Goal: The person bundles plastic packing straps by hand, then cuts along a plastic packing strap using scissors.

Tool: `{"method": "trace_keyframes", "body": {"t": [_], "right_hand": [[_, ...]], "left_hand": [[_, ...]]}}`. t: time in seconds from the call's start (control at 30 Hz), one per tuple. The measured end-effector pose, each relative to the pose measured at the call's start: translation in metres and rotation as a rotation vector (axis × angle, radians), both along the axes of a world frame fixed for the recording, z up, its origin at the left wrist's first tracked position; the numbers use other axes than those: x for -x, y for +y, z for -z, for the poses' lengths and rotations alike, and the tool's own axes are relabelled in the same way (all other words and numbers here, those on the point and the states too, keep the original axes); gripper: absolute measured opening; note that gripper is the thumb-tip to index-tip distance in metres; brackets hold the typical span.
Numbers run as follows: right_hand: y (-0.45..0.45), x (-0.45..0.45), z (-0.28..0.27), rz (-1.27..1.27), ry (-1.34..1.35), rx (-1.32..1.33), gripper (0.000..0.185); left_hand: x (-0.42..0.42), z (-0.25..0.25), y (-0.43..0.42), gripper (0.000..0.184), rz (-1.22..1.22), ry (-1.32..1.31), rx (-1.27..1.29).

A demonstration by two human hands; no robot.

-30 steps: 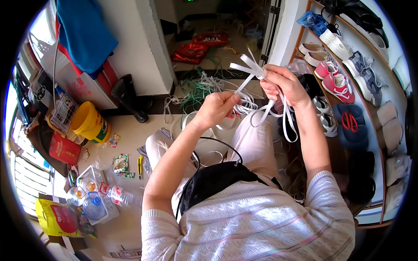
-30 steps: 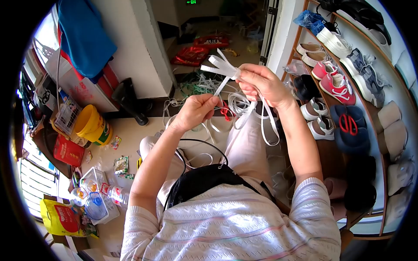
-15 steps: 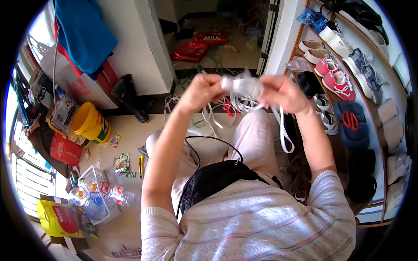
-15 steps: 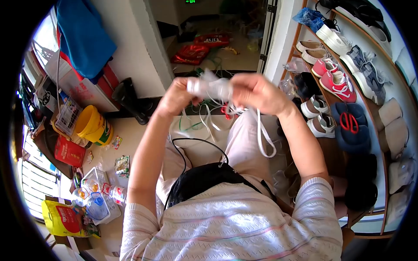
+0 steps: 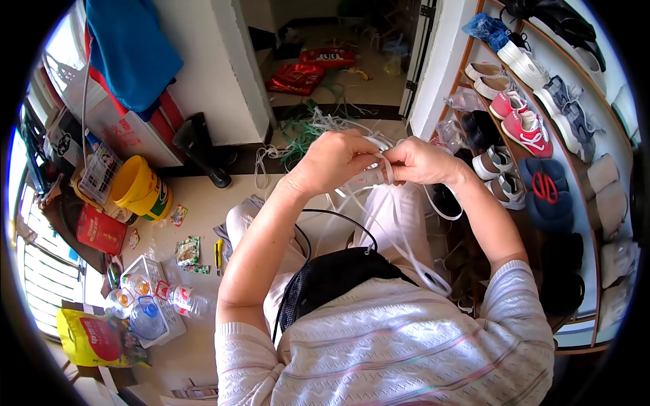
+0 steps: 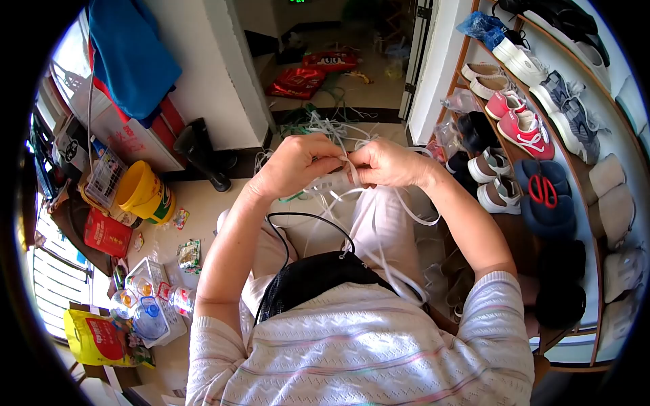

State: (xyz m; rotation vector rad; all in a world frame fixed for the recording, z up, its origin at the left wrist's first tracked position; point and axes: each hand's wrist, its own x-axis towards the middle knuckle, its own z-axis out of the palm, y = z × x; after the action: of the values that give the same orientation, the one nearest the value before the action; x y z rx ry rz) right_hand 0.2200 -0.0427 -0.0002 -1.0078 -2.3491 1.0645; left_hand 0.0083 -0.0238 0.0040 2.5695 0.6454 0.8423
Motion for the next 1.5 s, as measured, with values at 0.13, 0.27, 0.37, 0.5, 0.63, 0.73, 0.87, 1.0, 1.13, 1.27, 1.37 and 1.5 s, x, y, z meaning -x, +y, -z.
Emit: {"method": "trace_keyframes", "body": {"t": [0.13, 0.27, 0.37, 0.5, 0.63, 0.73, 0.87, 1.0, 1.13, 1.27, 1.37, 1.5], "right_hand": [[-0.008, 0.0, -0.003, 0.065, 0.123, 0.305, 0.016], [-0.009, 0.002, 0.003, 0.087, 0.086, 0.301, 0.016], [-0.008, -0.003, 0.005, 0.056, 0.161, 0.418, 0.017], [-0.007, -0.022, 0.01, 0.016, 0.084, 0.19, 0.023], [-0.022, -0.018, 0.013, 0.16, -0.232, -0.178, 0.022], [-0.034, -0.017, -0.005, -0.021, -0.152, 0.014, 0.017], [-0.038, -0.028, -0.013, -0.093, 0.469, 0.372, 0.017], [-0.016, -0.032, -0.031, 0.167, 0.587, 0.197, 0.021], [0.032, -0.042, -0.008, 0.6, -0.039, -0.059, 0.016], [0.022, -0.011, 0.011, 0.596, -0.469, -0.386, 0.016], [0.012, -0.002, 0.024, 0.324, -0.784, -0.489, 0.015], [-0.018, 0.014, 0.002, 0.025, -0.706, -0.56, 0.011]], "left_hand": [[-0.002, 0.009, 0.001, 0.018, 0.061, -0.182, 0.793], [-0.001, 0.018, 0.008, 0.02, 0.038, -0.197, 0.921], [0.001, 0.019, 0.011, 0.02, -0.011, -0.19, 0.905], [0.004, 0.006, 0.004, 0.022, -0.109, -0.137, 0.816], [0.002, 0.012, 0.007, 0.021, -0.097, -0.166, 0.767], [0.01, 0.011, 0.017, 0.016, 0.109, -0.141, 0.834], [0.019, 0.015, 0.019, 0.022, 0.296, -0.181, 0.989], [-0.006, 0.041, 0.003, 0.025, 0.122, 0.084, 0.768], [-0.03, 0.052, -0.022, 0.017, -0.029, 0.227, 0.152], [-0.035, 0.029, -0.034, 0.016, -0.166, 0.591, -0.142], [-0.029, 0.001, -0.033, 0.024, -0.288, 0.563, -0.343], [-0.006, -0.029, -0.001, 0.025, -0.268, 0.142, -0.299]]}}
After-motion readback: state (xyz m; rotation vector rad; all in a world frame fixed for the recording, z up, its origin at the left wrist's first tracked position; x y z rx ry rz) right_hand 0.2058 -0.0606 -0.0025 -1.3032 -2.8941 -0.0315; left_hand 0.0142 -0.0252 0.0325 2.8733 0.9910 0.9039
